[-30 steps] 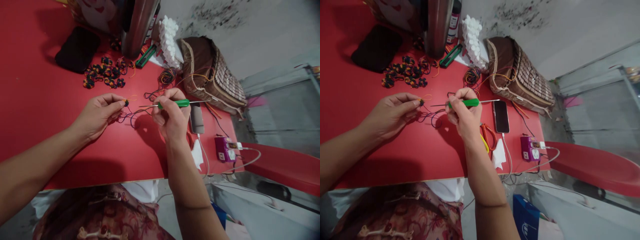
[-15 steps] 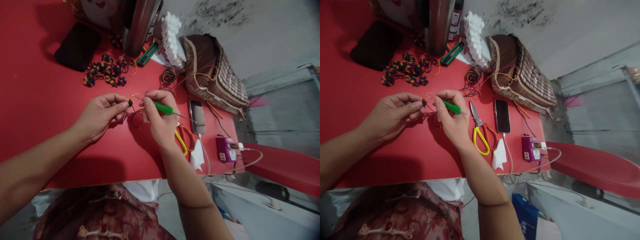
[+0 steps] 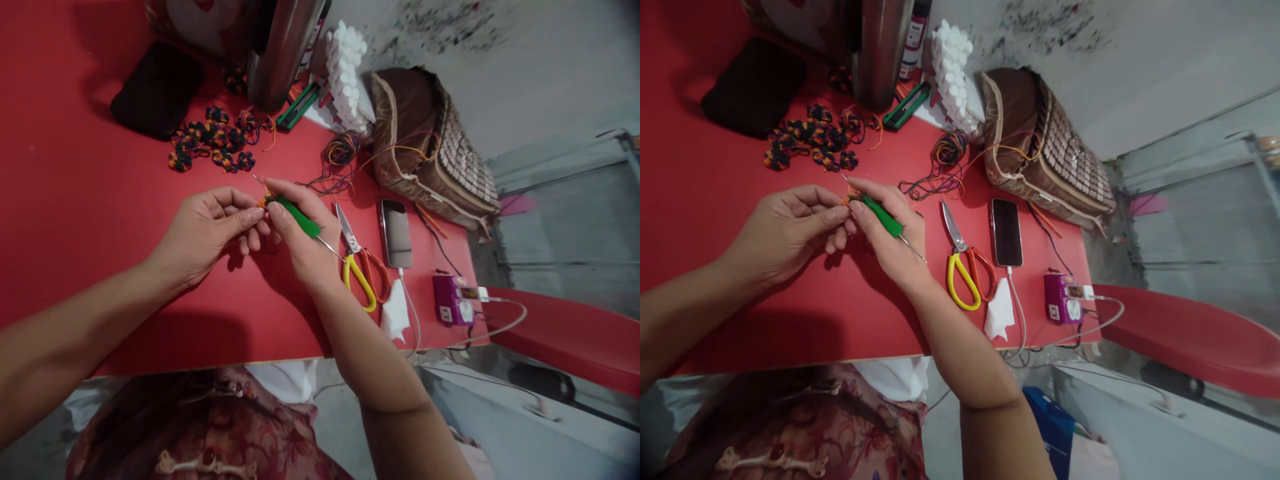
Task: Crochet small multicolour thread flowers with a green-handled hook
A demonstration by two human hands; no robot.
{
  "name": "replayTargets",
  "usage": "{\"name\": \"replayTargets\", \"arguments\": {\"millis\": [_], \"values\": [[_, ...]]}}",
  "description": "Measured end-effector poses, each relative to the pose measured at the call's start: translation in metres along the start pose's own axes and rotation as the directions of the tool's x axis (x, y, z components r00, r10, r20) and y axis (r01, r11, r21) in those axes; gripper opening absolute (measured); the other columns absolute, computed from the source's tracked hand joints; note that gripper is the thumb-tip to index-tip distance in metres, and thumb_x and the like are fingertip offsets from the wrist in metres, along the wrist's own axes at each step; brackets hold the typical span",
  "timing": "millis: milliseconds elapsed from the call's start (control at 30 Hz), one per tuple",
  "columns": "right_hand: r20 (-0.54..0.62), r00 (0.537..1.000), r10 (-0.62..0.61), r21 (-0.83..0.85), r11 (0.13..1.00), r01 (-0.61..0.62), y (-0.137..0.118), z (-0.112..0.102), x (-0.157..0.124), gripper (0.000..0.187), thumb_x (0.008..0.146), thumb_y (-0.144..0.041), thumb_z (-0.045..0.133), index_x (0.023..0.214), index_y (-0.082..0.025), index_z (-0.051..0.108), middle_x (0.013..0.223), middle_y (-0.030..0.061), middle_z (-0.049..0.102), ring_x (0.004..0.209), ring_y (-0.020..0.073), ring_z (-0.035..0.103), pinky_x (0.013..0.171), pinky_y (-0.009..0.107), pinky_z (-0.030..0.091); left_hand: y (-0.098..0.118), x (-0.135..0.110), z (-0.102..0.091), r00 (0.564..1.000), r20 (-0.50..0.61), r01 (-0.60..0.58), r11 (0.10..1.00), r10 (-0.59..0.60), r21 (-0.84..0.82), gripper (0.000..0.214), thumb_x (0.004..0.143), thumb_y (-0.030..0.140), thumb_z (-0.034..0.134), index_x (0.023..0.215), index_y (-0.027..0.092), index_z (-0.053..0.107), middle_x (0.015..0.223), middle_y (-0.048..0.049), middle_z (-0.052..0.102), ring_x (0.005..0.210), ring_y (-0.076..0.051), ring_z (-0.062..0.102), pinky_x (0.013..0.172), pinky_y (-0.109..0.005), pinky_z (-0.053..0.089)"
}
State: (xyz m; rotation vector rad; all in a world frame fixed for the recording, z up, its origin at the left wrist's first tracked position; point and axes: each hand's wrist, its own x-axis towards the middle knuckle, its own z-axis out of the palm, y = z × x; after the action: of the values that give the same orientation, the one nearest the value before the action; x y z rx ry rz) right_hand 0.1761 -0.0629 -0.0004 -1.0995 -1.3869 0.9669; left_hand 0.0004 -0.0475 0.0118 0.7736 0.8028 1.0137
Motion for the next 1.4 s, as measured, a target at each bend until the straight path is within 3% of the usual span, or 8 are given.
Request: {"name": "replayTargets", "arguments": {"millis": [133,300,500,733,900,1100,1267,1400], "values": [[0.033,0.99,0.139,0.168,0.975,-0.142,-0.002,0.005,0.001,0.033,0.098,-0.042,0.086,0.128,-0.029,0.081,0.08,-0.0035,0.073,0.064,0.0126,0.066,0.053,0.027,0.052,-0.001,-0.001,0.001,1.0,0.01,0.006,1.0,-0.006,0.012,0.02,0.09,0.022,0.094,0.08,0.014,0.078,0.073,-0.0052,0.079,0.047,-0.011,0.064,0.04,-0.019,0.054],[0.038,0.984,0.175,0.271,0.946,-0.179,-0.002,0.006,0.002,0.035,0.093,-0.041,0.09,0.125,-0.028,0.081,0.074,-0.0057,0.069,0.06,0.0113,0.061,0.053,0.026,0.051,-0.001,-0.002,0.002,0.999,0.028,0.029,0.999,-0.03,0.038,0.025,0.088,0.029,0.096,0.077,0.015,0.078,0.071,-0.0042,0.075,0.047,-0.009,0.058,0.039,-0.019,0.048],[0.019,0.987,0.161,0.208,0.965,-0.161,-0.007,0.003,0.0,0.028,0.096,-0.037,0.089,0.121,-0.028,0.081,0.1,-0.0007,0.078,0.064,0.0099,0.064,0.055,0.027,0.054,0.003,-0.003,0.001,0.999,-0.035,0.042,0.997,-0.04,0.066,0.024,0.084,0.026,0.096,0.079,0.017,0.074,0.066,0.0003,0.068,0.047,-0.006,0.047,0.043,-0.017,0.038],[0.065,0.986,0.156,0.146,0.976,-0.164,-0.002,0.002,0.001,0.034,0.101,-0.046,0.08,0.131,-0.029,0.075,0.092,-0.0018,0.075,0.063,0.0125,0.063,0.055,0.029,0.055,0.004,-0.004,0.002,0.997,-0.063,0.036,0.999,-0.034,0.032,0.018,0.082,0.021,0.095,0.082,0.018,0.077,0.061,0.0028,0.062,0.048,-0.006,0.049,0.044,-0.016,0.033],[0.068,0.988,0.14,0.099,0.984,-0.146,0.0,0.002,0.0,0.033,0.101,-0.045,0.079,0.13,-0.03,0.075,0.097,-0.0012,0.077,0.065,0.0129,0.065,0.057,0.029,0.057,0.005,-0.003,0.003,0.998,-0.041,0.046,0.999,-0.047,-0.029,0.014,0.086,0.016,0.09,0.08,0.018,0.078,0.075,-0.0021,0.077,0.062,-0.008,0.068,0.055,-0.014,0.048],[0.062,0.985,0.164,0.095,0.981,-0.169,-0.004,0.002,-0.001,0.033,0.1,-0.045,0.083,0.13,-0.032,0.077,0.101,-0.001,0.079,0.068,0.0141,0.067,0.06,0.031,0.058,0.007,-0.004,0.002,0.996,-0.06,0.07,0.997,-0.068,0.031,0.014,0.09,0.017,0.086,0.082,0.022,0.076,0.065,0.0027,0.066,0.048,-0.004,0.043,0.044,-0.017,0.026],[0.03,0.985,0.169,0.075,0.982,-0.171,-0.01,0.004,-0.003,0.033,0.099,-0.043,0.084,0.13,-0.033,0.077,0.105,-0.0009,0.08,0.067,0.0141,0.067,0.059,0.032,0.059,0.005,-0.003,0.001,0.999,-0.027,0.044,0.997,-0.042,0.063,0.015,0.087,0.025,0.091,0.083,0.022,0.077,0.061,0.0029,0.056,0.047,-0.006,0.039,0.043,-0.021,0.024],[-0.002,0.991,0.136,0.086,0.987,-0.135,-0.015,0.004,-0.003,0.028,0.097,-0.04,0.087,0.124,-0.033,0.08,0.108,-0.0004,0.082,0.065,0.0131,0.067,0.056,0.032,0.059,0.005,-0.002,0.001,0.995,0.026,0.1,0.995,-0.101,0.009,0.02,0.082,0.025,0.094,0.078,0.019,0.076,0.059,0.0036,0.054,0.046,-0.005,0.036,0.042,-0.018,0.023]]}}
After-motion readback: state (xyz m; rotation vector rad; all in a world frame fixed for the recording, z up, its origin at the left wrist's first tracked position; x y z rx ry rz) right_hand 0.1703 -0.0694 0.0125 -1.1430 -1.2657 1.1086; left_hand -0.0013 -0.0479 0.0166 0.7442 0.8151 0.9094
